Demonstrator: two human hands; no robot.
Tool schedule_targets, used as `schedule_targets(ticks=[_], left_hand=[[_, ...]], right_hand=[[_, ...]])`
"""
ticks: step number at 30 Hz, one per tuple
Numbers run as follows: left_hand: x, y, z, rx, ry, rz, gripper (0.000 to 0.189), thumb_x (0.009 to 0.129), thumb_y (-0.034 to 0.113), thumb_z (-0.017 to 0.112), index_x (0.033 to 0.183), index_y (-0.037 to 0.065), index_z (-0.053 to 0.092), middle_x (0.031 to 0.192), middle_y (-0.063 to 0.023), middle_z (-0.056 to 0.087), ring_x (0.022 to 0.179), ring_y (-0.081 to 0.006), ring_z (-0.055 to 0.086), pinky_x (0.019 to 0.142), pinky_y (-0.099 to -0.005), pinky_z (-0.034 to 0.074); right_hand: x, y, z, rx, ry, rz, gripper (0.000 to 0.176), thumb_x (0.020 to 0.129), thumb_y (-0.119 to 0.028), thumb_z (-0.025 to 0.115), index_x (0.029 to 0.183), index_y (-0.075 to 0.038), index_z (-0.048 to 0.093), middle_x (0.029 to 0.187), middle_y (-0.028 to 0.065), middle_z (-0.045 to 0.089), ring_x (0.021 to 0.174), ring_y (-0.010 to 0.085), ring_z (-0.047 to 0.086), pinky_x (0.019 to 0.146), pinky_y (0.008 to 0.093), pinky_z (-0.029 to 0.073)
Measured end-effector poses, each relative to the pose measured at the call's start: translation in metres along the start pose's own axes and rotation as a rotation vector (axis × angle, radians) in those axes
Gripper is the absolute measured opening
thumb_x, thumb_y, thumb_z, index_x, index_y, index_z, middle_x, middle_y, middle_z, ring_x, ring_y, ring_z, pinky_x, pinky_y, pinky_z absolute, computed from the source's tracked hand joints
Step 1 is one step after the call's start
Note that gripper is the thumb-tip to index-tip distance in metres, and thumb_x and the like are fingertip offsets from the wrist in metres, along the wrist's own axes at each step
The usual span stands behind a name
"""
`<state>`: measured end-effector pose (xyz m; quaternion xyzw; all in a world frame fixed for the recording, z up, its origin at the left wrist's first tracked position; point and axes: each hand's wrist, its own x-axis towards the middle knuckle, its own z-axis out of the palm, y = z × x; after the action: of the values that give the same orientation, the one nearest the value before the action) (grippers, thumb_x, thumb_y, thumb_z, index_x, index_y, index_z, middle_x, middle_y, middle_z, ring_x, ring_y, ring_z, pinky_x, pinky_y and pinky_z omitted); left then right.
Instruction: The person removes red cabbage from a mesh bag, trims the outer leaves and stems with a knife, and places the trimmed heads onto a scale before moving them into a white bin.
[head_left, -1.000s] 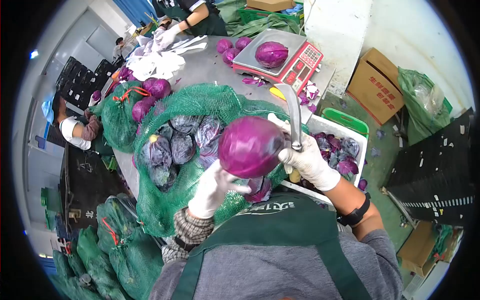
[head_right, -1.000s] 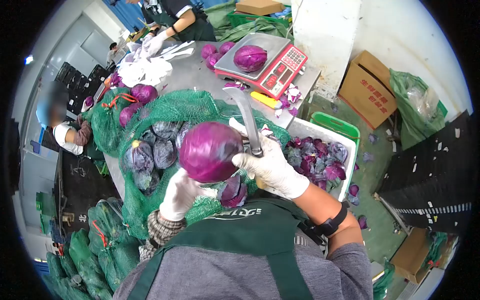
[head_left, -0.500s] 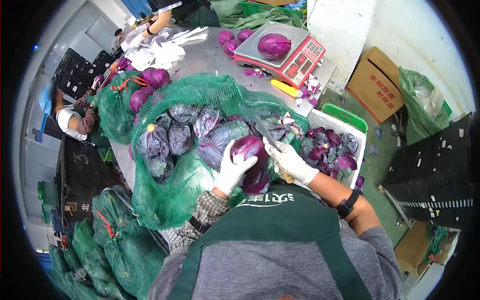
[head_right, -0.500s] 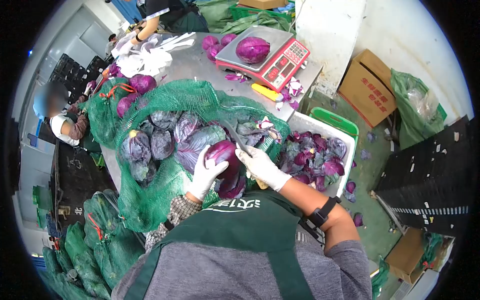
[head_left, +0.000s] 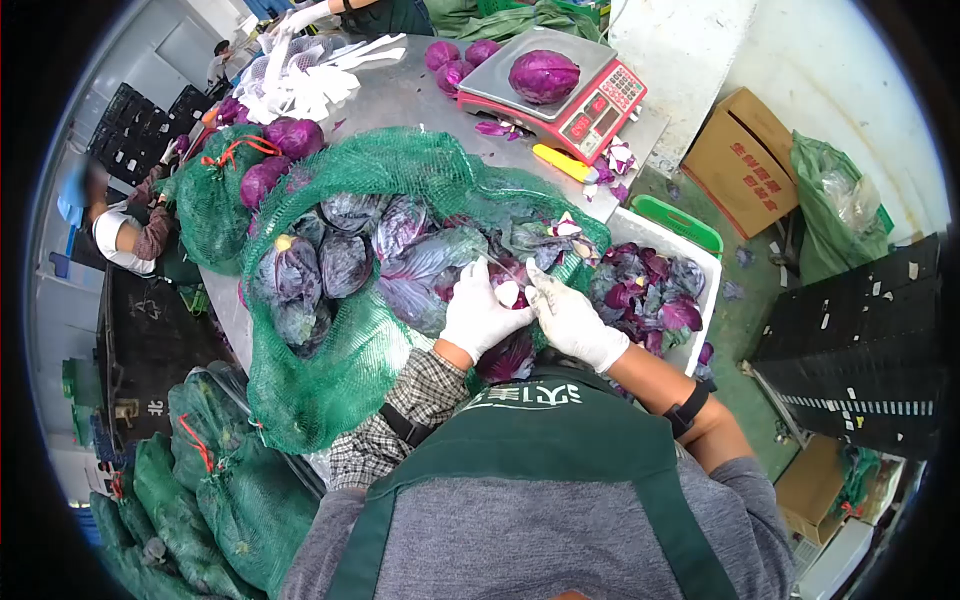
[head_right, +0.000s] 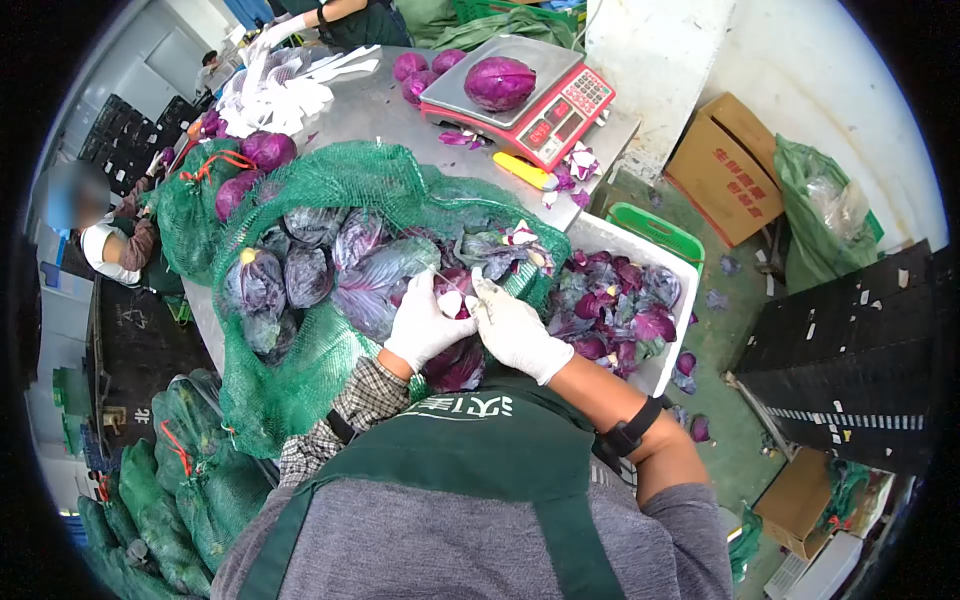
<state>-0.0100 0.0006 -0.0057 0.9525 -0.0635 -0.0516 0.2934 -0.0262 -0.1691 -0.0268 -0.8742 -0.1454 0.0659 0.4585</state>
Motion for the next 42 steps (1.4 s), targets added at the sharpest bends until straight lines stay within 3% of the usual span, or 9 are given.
schedule_targets(ticks=[13,17,23,26,29,31,33,35,42], left_hand=[[0.019,0.027,0.007,0.182,-0.023,-0.149,0.099,0.066,0.061,0.068,0.126,-0.012,0.039,0.116,-0.0296,0.051,0.106,-0.0429,0.054,0.091,-0.0455,0.046],[0.024,0.037,0.004,0.264,-0.040,-0.088,0.092,0.063,0.061,0.071,0.116,-0.009,0.043,0.105,-0.0271,0.055,0.097,-0.0412,0.058,0.085,-0.0448,0.048],[0.013,0.016,0.008,0.155,0.019,-0.029,0.098,0.062,0.057,0.074,0.126,-0.009,0.038,0.119,-0.0295,0.049,0.108,-0.0436,0.052,0.091,-0.0462,0.046],[-0.018,-0.024,0.011,-0.051,0.142,0.228,0.102,0.061,0.039,0.081,0.136,-0.006,0.029,0.130,-0.0285,0.043,0.120,-0.0409,0.046,0.101,-0.0434,0.040],[-0.045,-0.060,0.007,-0.694,0.038,0.061,0.103,0.059,0.024,0.085,0.139,-0.003,0.026,0.132,-0.0234,0.042,0.128,-0.0325,0.042,0.107,-0.0395,0.035],[-0.046,-0.063,0.007,-0.719,0.037,0.021,0.104,0.059,0.021,0.085,0.140,-0.003,0.024,0.135,-0.0224,0.041,0.130,-0.0315,0.040,0.109,-0.0377,0.033],[-0.044,-0.059,0.010,-0.514,0.064,0.122,0.104,0.059,0.023,0.085,0.140,-0.004,0.025,0.136,-0.0228,0.039,0.131,-0.0319,0.039,0.110,-0.0367,0.031],[-0.041,-0.049,0.008,-0.386,0.074,0.136,0.105,0.058,0.025,0.085,0.140,-0.005,0.026,0.137,-0.0232,0.038,0.130,-0.0324,0.039,0.110,-0.0366,0.031],[-0.040,-0.035,0.010,-0.269,0.104,0.126,0.104,0.061,0.020,0.084,0.140,-0.007,0.022,0.136,-0.0226,0.038,0.129,-0.0302,0.039,0.109,-0.0365,0.031]], right_hand=[[0.023,-0.011,-0.012,-0.279,0.037,0.057,0.046,0.095,-0.021,0.041,0.137,-0.002,0.043,0.102,0.0240,0.062,0.085,0.0398,0.062,0.076,0.0455,0.050],[0.047,-0.014,-0.037,-0.390,-0.091,-0.160,0.031,0.096,-0.025,0.040,0.102,-0.001,0.059,0.088,0.0225,0.065,0.084,0.0387,0.063,0.076,0.0457,0.049],[0.072,0.042,-0.037,-0.277,0.133,-0.167,0.036,0.097,-0.025,0.038,0.095,0.004,0.058,0.085,0.0255,0.063,0.076,0.0366,0.064,0.070,0.0450,0.050],[0.041,0.036,-0.043,0.129,0.057,0.221,0.031,0.097,-0.020,0.041,0.106,0.005,0.057,0.082,0.0255,0.062,0.065,0.0342,0.064,0.067,0.0433,0.051],[0.012,0.091,-0.064,0.615,0.269,0.584,0.031,0.098,-0.034,0.046,0.110,-0.009,0.061,0.070,0.0010,0.060,0.046,0.0055,0.049,0.039,0.0224,0.038],[0.009,0.152,-0.065,0.110,0.360,0.398,0.045,0.098,-0.033,0.045,0.131,-0.004,0.048,0.090,0.0177,0.068,0.075,0.0293,0.066,0.067,0.0369,0.053],[0.000,0.043,-0.079,-0.305,0.227,0.306,0.044,0.098,-0.028,0.045,0.133,-0.002,0.047,0.120,0.0210,0.060,0.105,0.0274,0.063,0.087,0.0342,0.050],[0.005,0.040,-0.047,-0.240,0.189,-0.048,0.047,0.097,-0.028,0.041,0.138,-0.005,0.041,0.112,0.0289,0.059,0.104,0.0411,0.058,0.091,0.0420,0.047],[0.016,0.003,-0.008,-0.027,-0.181,-0.012,0.051,0.099,-0.033,0.036,0.142,-0.006,0.035,0.131,0.0219,0.051,0.117,0.0358,0.052,0.099,0.0411,0.042]])
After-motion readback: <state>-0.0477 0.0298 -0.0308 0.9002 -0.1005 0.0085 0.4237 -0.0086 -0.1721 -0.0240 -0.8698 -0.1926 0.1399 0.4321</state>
